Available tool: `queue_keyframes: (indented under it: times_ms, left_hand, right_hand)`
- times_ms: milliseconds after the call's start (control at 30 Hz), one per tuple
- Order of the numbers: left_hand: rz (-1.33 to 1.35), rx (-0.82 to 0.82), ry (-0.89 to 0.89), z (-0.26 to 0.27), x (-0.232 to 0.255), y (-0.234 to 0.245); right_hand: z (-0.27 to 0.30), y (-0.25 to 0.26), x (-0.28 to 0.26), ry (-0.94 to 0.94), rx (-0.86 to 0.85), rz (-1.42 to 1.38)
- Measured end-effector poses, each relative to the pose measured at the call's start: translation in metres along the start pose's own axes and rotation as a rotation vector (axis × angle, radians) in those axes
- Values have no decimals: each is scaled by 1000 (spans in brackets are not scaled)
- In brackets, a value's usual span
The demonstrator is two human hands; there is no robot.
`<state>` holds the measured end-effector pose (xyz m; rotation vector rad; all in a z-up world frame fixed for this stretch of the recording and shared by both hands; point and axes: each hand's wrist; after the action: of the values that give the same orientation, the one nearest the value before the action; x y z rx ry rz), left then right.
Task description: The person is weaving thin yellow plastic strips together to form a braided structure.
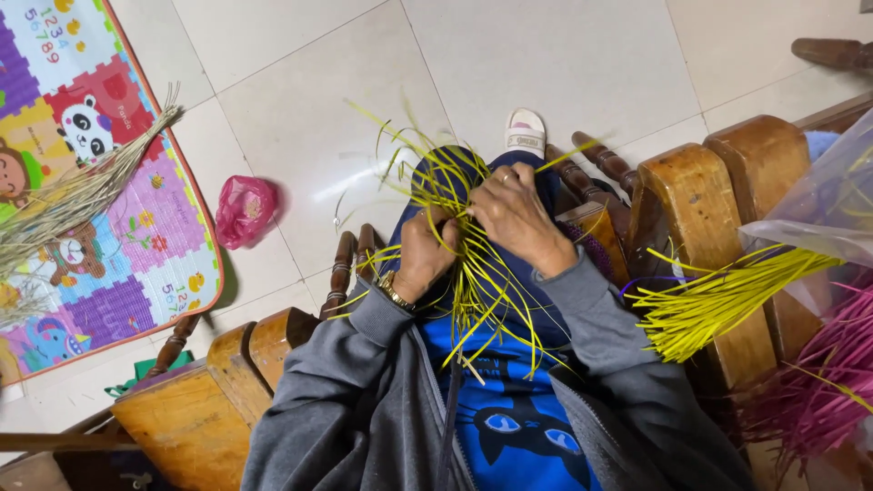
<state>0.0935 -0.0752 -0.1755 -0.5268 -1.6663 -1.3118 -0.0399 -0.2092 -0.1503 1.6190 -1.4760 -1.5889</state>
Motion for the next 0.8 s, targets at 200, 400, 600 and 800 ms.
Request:
queue_keyframes:
  times_ms: [200, 400, 600, 800]
  left_hand:
    - [49, -15, 125, 2, -7, -3]
    - [180, -14, 334, 6, -21, -6]
    - [-14, -43, 372, 6, -17, -3]
    - [12, 44, 256, 16, 15, 17]
  right_hand:
    - [33, -25, -14, -45, 43, 72]
    - [53, -28, -56, -70, 177, 216]
    - [50, -23, -62, -52, 198, -168]
    - [9, 21, -81, -449, -103, -788]
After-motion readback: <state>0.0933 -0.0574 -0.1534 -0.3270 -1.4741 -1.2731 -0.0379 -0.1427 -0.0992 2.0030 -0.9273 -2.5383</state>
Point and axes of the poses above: each hand's wrist, its own z-axis away from the middle knuckle, its own y-axis out of the back of the hand, x = y × z, and after that the axes turned 7 degrees about -x, right-handed
